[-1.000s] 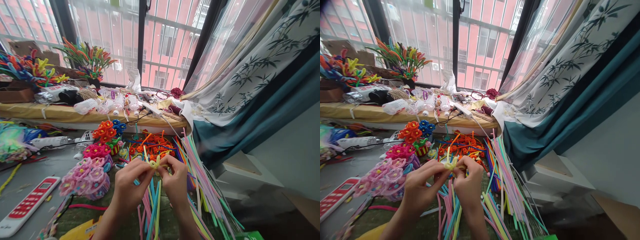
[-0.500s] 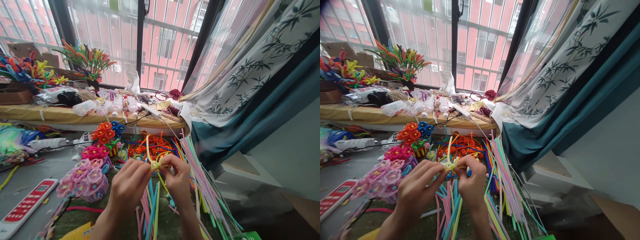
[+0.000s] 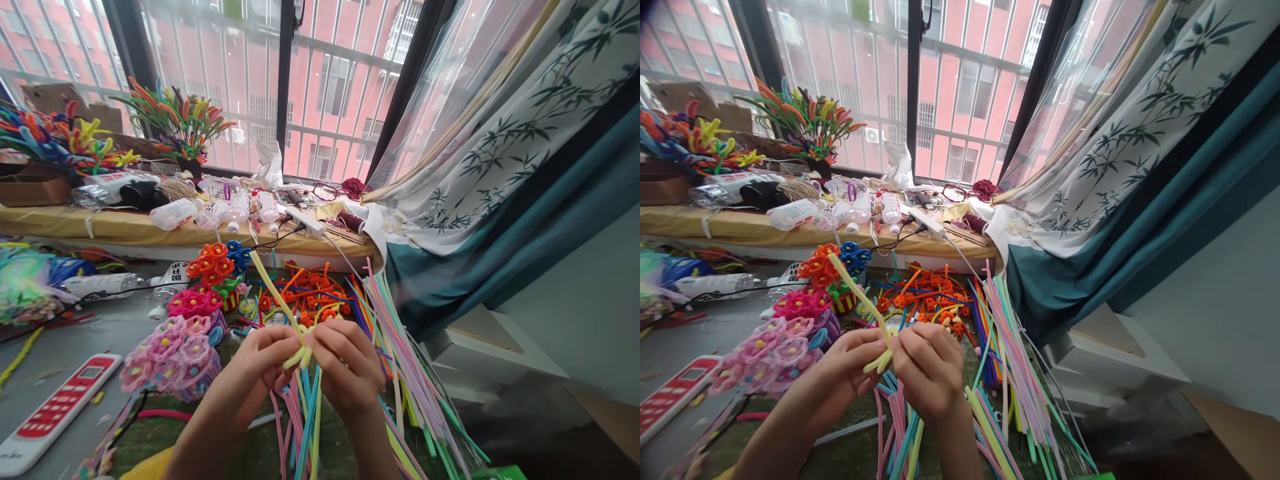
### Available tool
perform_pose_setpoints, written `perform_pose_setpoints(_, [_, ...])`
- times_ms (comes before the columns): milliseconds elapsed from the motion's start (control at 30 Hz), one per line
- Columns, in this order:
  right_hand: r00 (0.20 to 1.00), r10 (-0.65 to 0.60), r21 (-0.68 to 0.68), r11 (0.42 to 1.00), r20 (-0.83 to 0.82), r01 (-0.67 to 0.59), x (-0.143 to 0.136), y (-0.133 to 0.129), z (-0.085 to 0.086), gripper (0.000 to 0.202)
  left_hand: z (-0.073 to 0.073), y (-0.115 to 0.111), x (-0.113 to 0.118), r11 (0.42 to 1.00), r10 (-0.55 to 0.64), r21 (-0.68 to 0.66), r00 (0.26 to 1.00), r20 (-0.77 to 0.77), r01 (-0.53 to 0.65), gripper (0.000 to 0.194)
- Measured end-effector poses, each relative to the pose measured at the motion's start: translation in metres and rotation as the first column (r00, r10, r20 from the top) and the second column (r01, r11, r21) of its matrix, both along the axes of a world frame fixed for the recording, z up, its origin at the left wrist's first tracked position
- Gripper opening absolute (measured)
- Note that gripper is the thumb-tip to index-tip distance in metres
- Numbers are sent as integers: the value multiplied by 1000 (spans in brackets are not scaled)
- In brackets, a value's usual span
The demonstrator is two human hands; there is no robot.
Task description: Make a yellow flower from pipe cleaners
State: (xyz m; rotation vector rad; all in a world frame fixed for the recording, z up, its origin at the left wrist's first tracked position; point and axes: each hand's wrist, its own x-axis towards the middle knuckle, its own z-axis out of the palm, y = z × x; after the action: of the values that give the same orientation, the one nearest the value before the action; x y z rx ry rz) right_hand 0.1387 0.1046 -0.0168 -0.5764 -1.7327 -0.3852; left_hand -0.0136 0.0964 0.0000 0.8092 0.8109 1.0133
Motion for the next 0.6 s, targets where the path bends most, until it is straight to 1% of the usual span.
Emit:
perform_pose_setpoints(100, [1000,-5,13,1000,-15,5,-1,-1,-1,19,-1,0,0,1000,14,20,1000,-20,-14,37])
perform_pose_setpoints(267, [997,-31,-2,1000,-65,31,-2,1,-1,28,-4,-2,3,982,117,160,989,-94,-101,32])
perform_pose_setpoints(333, [995,-15,-61,998,-103,9,-2,1,0,28,-5,-4,4,964,168,233,974,-152,-130,26])
perform_pose_setpoints(400, [989,12,-181,983,-150,-40,-4,0,1,26,-7,-6,4,919,249,365,937,-244,-149,20])
perform_pose_setpoints(433, [984,18,-262,963,-175,-64,-5,-1,0,25,-7,-6,4,877,309,457,901,-306,-146,17])
perform_pose_setpoints(467, [978,9,-349,933,-210,-83,-6,-1,0,23,-8,-6,3,819,379,561,846,-374,-119,13])
perform_pose_setpoints(500, [968,-12,-439,893,-250,-102,-7,-1,-1,21,-8,-5,2,742,462,667,775,-432,-70,10])
perform_pose_setpoints(533, [954,-43,-529,839,-295,-126,-8,-1,-2,19,-8,-5,0,642,549,767,697,-461,1,7])
perform_pose_setpoints(567, [938,-67,-616,769,-340,-168,-8,0,-2,17,-8,-4,-2,526,627,845,631,-458,91,8])
perform_pose_setpoints(600, [921,-77,-693,684,-382,-230,-7,1,-2,17,-6,-3,-3,410,682,893,587,-436,186,10])
